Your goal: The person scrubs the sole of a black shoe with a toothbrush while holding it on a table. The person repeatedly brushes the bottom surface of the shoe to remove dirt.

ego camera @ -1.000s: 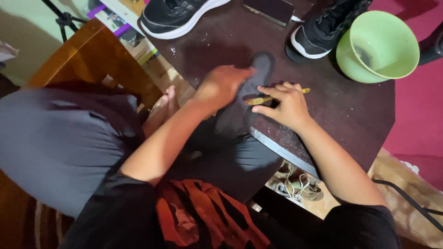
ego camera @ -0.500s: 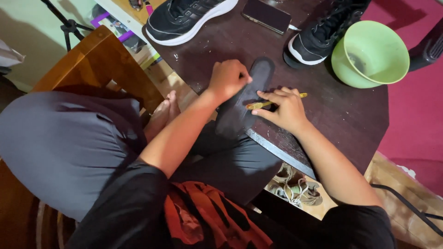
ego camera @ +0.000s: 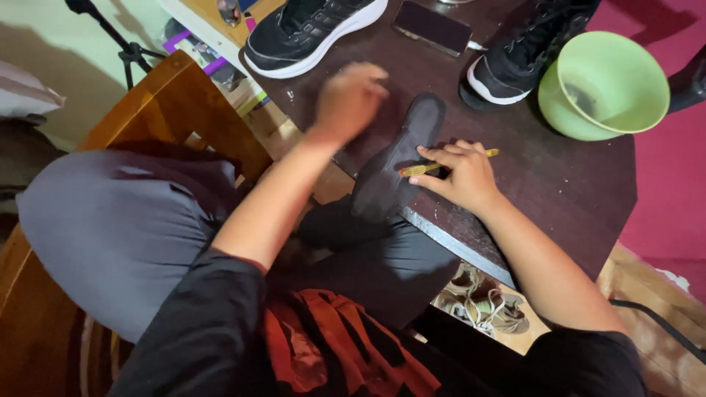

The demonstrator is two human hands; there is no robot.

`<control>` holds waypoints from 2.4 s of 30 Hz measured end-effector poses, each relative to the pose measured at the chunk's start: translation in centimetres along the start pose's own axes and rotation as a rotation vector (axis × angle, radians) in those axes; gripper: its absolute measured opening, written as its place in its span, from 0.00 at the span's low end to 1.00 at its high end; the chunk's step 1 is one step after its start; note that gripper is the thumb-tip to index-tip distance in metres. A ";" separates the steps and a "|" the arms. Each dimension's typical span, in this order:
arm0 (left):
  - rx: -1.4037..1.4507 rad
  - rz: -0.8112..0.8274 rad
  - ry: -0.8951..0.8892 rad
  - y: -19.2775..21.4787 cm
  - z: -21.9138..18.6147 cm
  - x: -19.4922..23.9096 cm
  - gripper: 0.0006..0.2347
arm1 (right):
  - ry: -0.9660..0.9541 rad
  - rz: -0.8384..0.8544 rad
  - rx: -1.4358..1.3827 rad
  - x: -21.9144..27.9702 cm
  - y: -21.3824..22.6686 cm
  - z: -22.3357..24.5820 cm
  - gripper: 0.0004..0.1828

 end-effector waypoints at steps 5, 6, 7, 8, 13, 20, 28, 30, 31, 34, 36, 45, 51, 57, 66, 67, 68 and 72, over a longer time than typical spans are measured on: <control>-0.043 0.476 0.282 -4.9 -3.6 2.1 0.06 | 0.003 -0.072 -0.090 -0.2 0.8 0.3 0.29; -0.006 0.462 0.331 -6.2 -2.9 2.3 0.05 | 0.002 -0.072 -0.093 -0.3 0.8 0.3 0.29; -0.005 0.464 0.332 -6.5 -2.7 2.0 0.05 | 0.000 -0.071 -0.094 -0.3 1.0 0.2 0.29; -0.068 0.475 0.245 -6.9 -2.8 1.7 0.07 | 0.012 -0.074 -0.082 -0.4 1.2 0.2 0.29; -0.435 0.433 0.014 -8.0 -2.4 2.6 0.09 | 0.022 -0.090 -0.072 0.0 0.5 0.1 0.29; -0.768 -0.124 -0.027 -1.5 7.0 1.4 0.10 | 0.033 -0.081 -0.056 0.1 0.1 -0.4 0.30; -0.067 -0.079 0.157 6.6 -2.4 10.1 0.14 | 0.022 -0.062 -0.048 0.4 0.2 -0.2 0.29; 0.007 0.125 -0.010 6.5 -6.1 11.0 0.22 | 0.026 -0.048 -0.021 0.3 0.3 0.0 0.28; 0.014 0.126 -0.007 6.7 -6.6 11.4 0.22 | 0.023 -0.042 -0.019 0.3 0.3 0.1 0.28; -0.121 0.394 -0.124 5.1 -7.9 12.7 0.43 | 0.018 -0.027 0.019 0.2 0.9 0.4 0.26; -0.231 0.523 -0.183 4.5 -7.2 13.3 0.48 | -0.010 0.033 -0.019 0.0 1.1 0.5 0.25; -0.363 0.633 -0.225 5.6 -8.4 13.7 0.46 | -0.012 0.022 0.154 0.3 2.2 -1.2 0.21; -0.299 0.591 -0.223 5.3 -8.4 14.3 0.42 | -0.104 -0.054 0.287 2.3 1.2 -6.3 0.20; -0.279 0.608 -0.233 4.9 -8.1 14.4 0.43 | -0.079 0.004 0.328 0.2 1.4 -3.3 0.24; -0.290 0.635 -0.194 4.8 -8.5 14.4 0.43 | -0.206 0.168 0.387 -0.1 1.8 -3.6 0.18; -0.291 0.637 -0.194 5.0 -8.6 14.5 0.43 | -0.208 0.167 0.386 0.1 1.8 -4.6 0.18; -0.294 0.643 -0.189 5.1 -8.7 14.5 0.42 | -0.236 0.187 0.452 0.4 1.9 -5.7 0.20; -0.290 0.693 -0.163 5.7 -8.9 14.9 0.41 | -0.166 0.221 0.187 0.6 0.9 -1.2 0.20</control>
Point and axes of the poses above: each hand's wrist, its own x-axis away from the middle knuckle, its own y-axis out of the back of the hand, z = x × y, the point moved 6 cm from there along -x, towards the middle knuckle, and after that the axes turned 13 degrees about y, right-handed, at the moved point
